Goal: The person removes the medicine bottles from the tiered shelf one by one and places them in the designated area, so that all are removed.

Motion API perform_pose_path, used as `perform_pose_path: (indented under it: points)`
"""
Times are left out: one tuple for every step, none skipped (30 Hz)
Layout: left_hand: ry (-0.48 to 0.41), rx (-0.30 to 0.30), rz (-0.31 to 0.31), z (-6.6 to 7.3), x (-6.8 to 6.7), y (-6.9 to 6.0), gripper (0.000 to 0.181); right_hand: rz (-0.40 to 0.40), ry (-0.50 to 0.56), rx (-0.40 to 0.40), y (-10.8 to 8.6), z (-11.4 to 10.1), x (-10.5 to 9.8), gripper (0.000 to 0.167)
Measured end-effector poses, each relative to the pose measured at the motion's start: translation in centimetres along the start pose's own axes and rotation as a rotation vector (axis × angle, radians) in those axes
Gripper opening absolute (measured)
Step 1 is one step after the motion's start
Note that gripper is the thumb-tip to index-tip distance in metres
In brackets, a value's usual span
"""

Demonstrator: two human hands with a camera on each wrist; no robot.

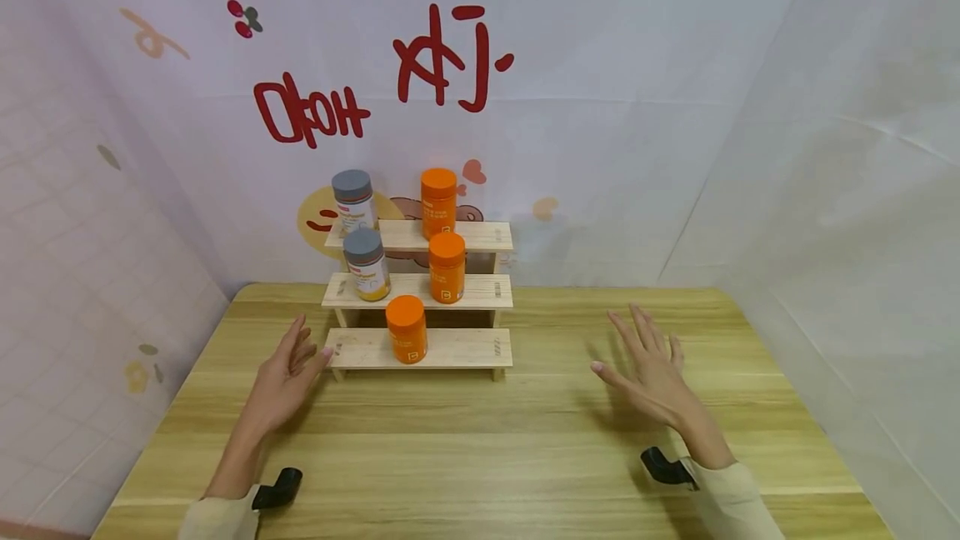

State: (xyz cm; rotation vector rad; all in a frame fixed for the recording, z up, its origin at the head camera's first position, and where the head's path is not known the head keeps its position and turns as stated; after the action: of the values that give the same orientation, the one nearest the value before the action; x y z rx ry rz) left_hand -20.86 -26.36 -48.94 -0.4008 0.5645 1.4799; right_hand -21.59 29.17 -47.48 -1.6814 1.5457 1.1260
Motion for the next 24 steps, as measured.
perform_pose_path:
  points:
    - [-0.011, -0.006, 0.004, 0.0, 0.1, 0.1, 0.085, 0.0, 0.005, -0.001, 0.0, -0.2, 0.0, 0.086]
    - [-0.023, -0.011, 0.007, -0.1, 0.3, 0.2, 0.085, 0.001, 0.011, -0.004, 0.0, -0.4, 0.0, 0.086]
    - [-0.037, -0.018, 0.007, -0.1, 0.4, 0.2, 0.084, 0.003, 0.017, -0.008, -0.1, -0.6, 0.0, 0.086]
    - [-0.051, -0.026, 0.006, -0.1, 0.6, 0.2, 0.084, 0.005, 0.026, -0.013, -0.1, -0.9, 0.0, 0.085]
    - [-0.061, -0.034, 0.004, -0.1, 0.7, 0.3, 0.084, 0.004, 0.033, -0.017, -0.1, -1.1, 0.0, 0.085]
    - [-0.072, -0.04, 0.002, -0.1, 0.8, 0.2, 0.083, 0.006, 0.044, -0.026, -0.1, -1.3, 0.0, 0.085]
    - [-0.081, -0.045, 0.003, -0.1, 0.9, 0.2, 0.083, 0.007, 0.053, -0.034, -0.1, -1.6, 0.1, 0.084]
    - [-0.09, -0.049, 0.005, -0.2, 1.0, 0.2, 0.082, 0.011, 0.065, -0.044, 0.0, -1.8, 0.1, 0.084]
    - [-0.098, -0.052, 0.01, -0.2, 1.1, 0.2, 0.081, 0.013, 0.075, -0.052, 0.0, -2.0, 0.1, 0.084]
    - [-0.108, -0.057, 0.015, -0.2, 1.1, 0.3, 0.08, 0.017, 0.086, -0.061, 0.1, -2.2, 0.1, 0.084]
    - [-0.124, -0.062, 0.024, -0.2, 1.2, 0.3, 0.079, 0.02, 0.094, -0.069, 0.2, -2.3, 0.1, 0.084]
    - [-0.144, -0.066, 0.032, -0.3, 1.3, 0.4, 0.078, 0.022, 0.104, -0.077, 0.3, -2.5, 0.1, 0.084]
    - [-0.166, -0.076, 0.045, -0.4, 1.4, 0.5, 0.076, 0.023, 0.109, -0.081, 0.4, -2.7, 0.1, 0.084]
    - [-0.193, -0.088, 0.057, -0.5, 1.5, 0.6, 0.075, 0.024, 0.118, -0.087, 0.5, -2.8, 0.0, 0.084]
    - [-0.224, -0.101, 0.07, -0.6, 1.6, 0.7, 0.073, 0.023, 0.124, -0.093, 0.6, -3.0, 0.0, 0.084]
    - [-0.258, -0.117, 0.081, -0.7, 1.7, 0.8, 0.071, 0.022, 0.132, -0.098, 0.7, -3.2, -0.1, 0.084]
    - [-0.287, -0.131, 0.093, -0.8, 1.9, 0.9, 0.069, 0.019, 0.139, -0.103, 0.8, -3.4, -0.1, 0.084]
    - [-0.314, -0.145, 0.104, -0.9, 2.0, 0.9, 0.068, 0.018, 0.147, -0.108, 1.0, -3.7, -0.2, 0.084]
    - [-0.337, -0.163, 0.116, -1.0, 2.1, 1.0, 0.065, 0.016, 0.153, -0.112, 1.1, -3.9, -0.3, 0.084]
    - [-0.359, -0.178, 0.123, -1.1, 2.2, 1.1, 0.063, 0.013, 0.161, -0.115, 1.2, -4.1, -0.3, 0.084]
    - [-0.375, -0.191, 0.13, -1.1, 2.3, 1.1, 0.062, 0.011, 0.166, -0.118, 1.4, -4.3, -0.3, 0.083]
    - [-0.392, -0.204, 0.136, -1.2, 2.4, 1.2, 0.061, 0.008, 0.173, -0.118, 1.5, -4.5, -0.3, 0.083]
    - [-0.406, -0.217, 0.142, -1.3, 2.4, 1.2, 0.06, 0.005, 0.179, -0.118, 1.6, -4.7, -0.4, 0.083]
    - [-0.425, -0.229, 0.146, -1.3, 2.5, 1.3, 0.06, 0.002, 0.184, -0.118, 1.7, -4.9, -0.4, 0.083]
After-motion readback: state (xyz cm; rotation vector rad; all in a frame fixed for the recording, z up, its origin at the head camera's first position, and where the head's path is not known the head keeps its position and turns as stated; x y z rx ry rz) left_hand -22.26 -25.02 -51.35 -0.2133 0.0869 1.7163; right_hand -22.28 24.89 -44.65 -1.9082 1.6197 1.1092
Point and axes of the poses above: each hand's wrist, its own y-axis towards the middle knuckle, its own x-axis out of the palm, z = x × y, the point moved 5 cm from there along y, towards the middle knuckle, and after that the axes turned 4 degrees about x, right-handed, at the moved point
